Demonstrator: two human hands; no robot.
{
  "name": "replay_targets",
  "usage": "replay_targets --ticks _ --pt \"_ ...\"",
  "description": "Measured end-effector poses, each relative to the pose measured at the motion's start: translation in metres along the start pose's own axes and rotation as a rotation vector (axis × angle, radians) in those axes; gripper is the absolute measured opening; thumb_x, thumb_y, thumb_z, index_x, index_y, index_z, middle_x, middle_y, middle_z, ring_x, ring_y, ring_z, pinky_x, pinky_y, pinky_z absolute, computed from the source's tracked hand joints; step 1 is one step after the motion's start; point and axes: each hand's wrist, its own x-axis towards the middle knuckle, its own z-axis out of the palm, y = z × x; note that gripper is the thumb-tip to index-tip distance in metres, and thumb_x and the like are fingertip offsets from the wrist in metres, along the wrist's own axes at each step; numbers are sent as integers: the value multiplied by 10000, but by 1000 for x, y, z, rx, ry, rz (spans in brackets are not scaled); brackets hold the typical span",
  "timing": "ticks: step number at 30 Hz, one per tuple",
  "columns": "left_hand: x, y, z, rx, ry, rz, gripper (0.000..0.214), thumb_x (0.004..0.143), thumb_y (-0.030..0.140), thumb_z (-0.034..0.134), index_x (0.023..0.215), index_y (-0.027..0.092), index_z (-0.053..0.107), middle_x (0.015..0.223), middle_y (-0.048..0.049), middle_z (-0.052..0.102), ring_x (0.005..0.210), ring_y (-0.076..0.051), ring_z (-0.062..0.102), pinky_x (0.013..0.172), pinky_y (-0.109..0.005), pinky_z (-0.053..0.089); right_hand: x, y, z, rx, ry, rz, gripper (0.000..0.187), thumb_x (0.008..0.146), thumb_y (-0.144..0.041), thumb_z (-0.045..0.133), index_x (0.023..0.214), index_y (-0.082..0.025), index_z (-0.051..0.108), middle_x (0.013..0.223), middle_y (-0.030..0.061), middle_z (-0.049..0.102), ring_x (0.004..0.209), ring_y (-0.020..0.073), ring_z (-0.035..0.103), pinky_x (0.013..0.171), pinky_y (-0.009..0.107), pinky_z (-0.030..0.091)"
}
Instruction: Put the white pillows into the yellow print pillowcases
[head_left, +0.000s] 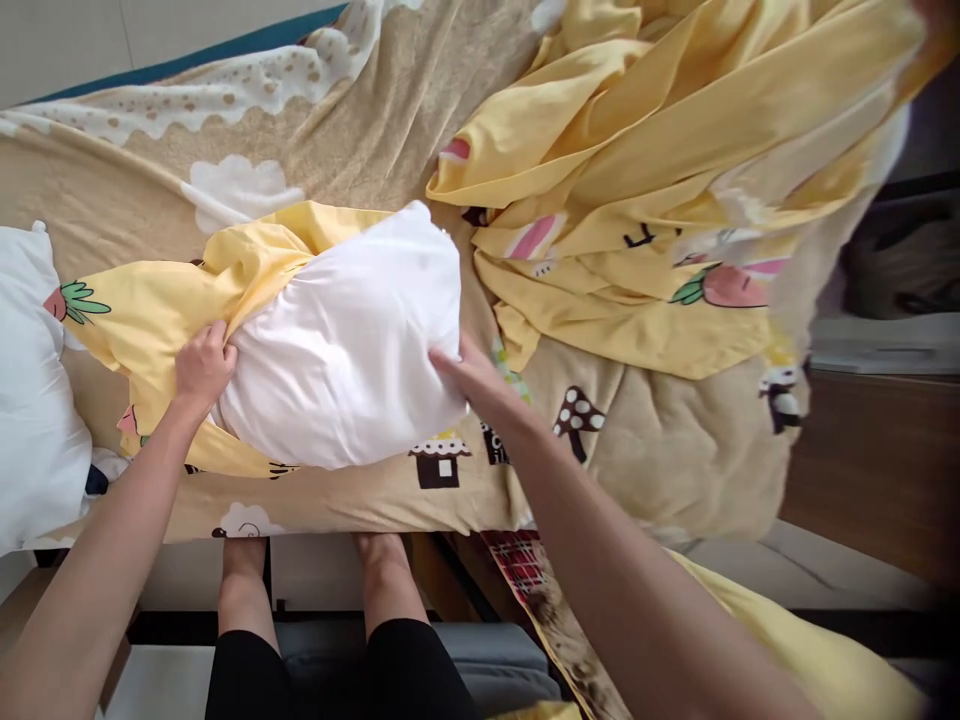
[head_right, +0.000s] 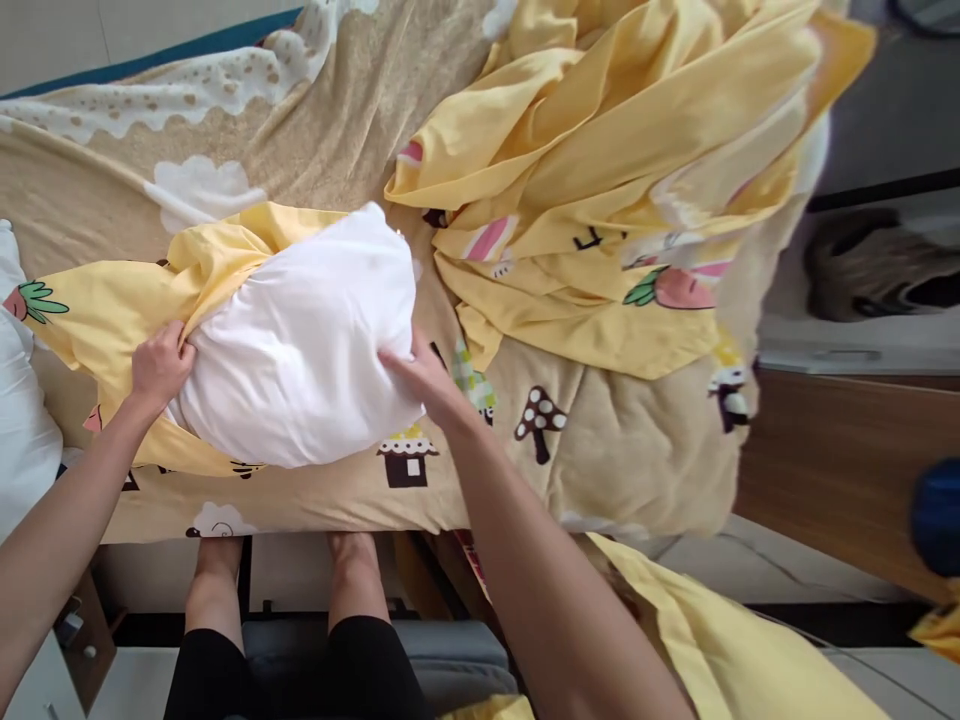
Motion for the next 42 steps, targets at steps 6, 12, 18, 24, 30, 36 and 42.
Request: replay_targets --ticks 6,12,18,24,30,36,42 --pt "9 2 -25 4 23 -68 236 893 346 467 962 204 643 841 -89 713 810 -274 668 695 -330 415 -33 -72 43 418 -12 65 464 697 -467 686 1051 -169 649 1086 124 713 965 305 664 858 449 541" --pt "47 39 -73 -160 193 47 161 796 220 537 927 183 623 810 -62 662 787 -238 608 704 -312 393 -70 -126 68 497 -105 -121 280 623 -282 539 877 -203 629 837 30 690 802 221 640 762 347 523" --pt "2 66 -102 -588 85 200 201 746 227 506 593 213 377 550 58 348 572 -113 372 590 -260 293 -93 -145 73 553 -254 -77 201 602 -312 555 755 -198 619 767 11 674 756 210 623 687 299 476" --pt "-67 66 -116 -1156 33 -77 204 798 349 571 682 181 574 631 29 560 670 -137 542 633 -242 441 -108 -161 -3 585 -200 -122 100 577 -269 571 629 -183 572 611 -29 564 606 138 522 550 227 406" --pt "-130 91 -172 -1565 220 -649 351 780 434 656 1039 203 707 893 -17 730 894 -217 687 746 -301 580 -110 -241 -97 395 -9 -336 117 707 -290 617 710 -173 615 634 -32 571 603 115 513 549 220 392" --pt "-187 59 -135 -1743 214 -737 441 729 556 711 1032 236 721 974 -45 752 943 -249 700 680 -289 579 -91 -303 -110 -93 -165 -306 147 754 -318 617 758 -179 666 672 -5 635 596 127 542 527 235 342" --pt "-194 -9 -13 -1433 97 -640 443 558 558 798 773 192 669 725 -42 711 747 -223 677 650 -309 557 -70 -256 -1 -308 -639 -242 344 723 -337 689 980 -112 728 885 137 734 747 228 651 600 286 389"
